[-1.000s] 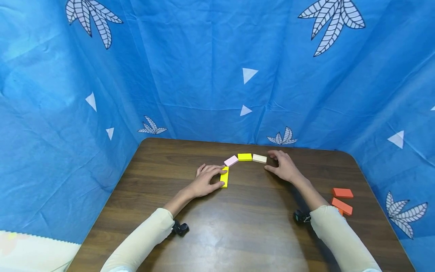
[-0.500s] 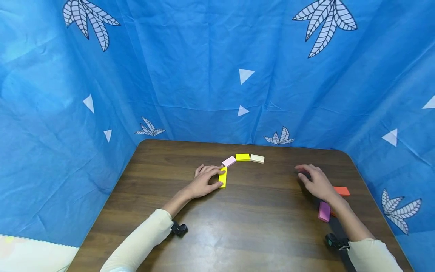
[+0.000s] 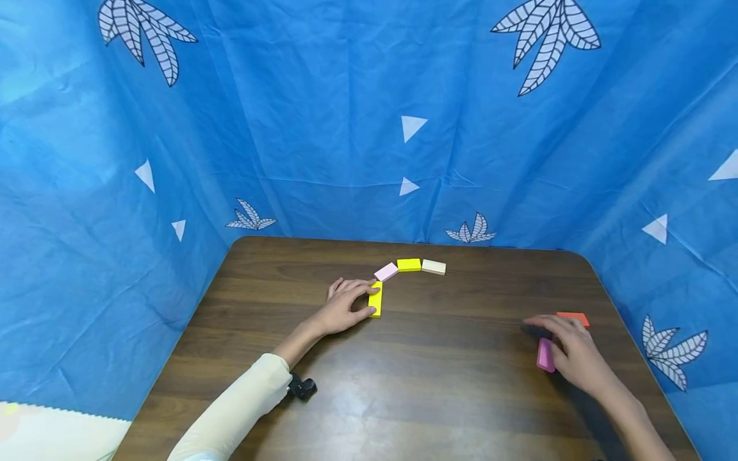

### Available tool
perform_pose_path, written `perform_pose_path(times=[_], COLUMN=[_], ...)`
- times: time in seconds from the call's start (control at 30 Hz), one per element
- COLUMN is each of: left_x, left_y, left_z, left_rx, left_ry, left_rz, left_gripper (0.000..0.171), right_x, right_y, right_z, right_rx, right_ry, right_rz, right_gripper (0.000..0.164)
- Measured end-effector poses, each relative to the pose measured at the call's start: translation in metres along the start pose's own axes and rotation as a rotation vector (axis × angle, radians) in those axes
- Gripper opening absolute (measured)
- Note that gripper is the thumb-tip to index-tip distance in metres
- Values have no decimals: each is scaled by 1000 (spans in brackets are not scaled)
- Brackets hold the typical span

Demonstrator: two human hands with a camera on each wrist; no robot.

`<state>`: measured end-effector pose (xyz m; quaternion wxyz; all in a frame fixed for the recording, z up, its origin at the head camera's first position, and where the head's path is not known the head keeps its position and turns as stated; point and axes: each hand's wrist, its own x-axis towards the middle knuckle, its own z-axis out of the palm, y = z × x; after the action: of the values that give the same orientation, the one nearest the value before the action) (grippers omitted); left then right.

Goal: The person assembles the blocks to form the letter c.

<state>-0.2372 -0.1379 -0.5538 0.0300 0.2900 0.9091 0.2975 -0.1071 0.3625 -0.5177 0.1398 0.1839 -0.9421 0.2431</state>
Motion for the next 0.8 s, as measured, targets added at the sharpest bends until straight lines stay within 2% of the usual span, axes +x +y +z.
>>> perform_pose_path(times=[0.07,0.13,0.33,0.6,0.8], left_x=[0,-1,1,0,0], left_y=[0,0,0,0,-1], left_z=[-1,-3,-3,-3,-2], left_rx=[9,4,-6,-10,-20], left_ry=[-12,-17,-16,-12,8], left_rz=[-8,-11,-2,3,25], left_gripper=[50,50,50,49,46], right_x=[-8,-15,-30,-29,-26], right_y=[-2,-3,-2,-1,-4], right_z=[-3,-4,-1,7,9], right_rx=[-9,-20,-67,-98,-130], right_ry=[-28,-61,-118,-102,-118], right_rz=[25,54,131,187,218], right_gripper=[74,76,64,45,39])
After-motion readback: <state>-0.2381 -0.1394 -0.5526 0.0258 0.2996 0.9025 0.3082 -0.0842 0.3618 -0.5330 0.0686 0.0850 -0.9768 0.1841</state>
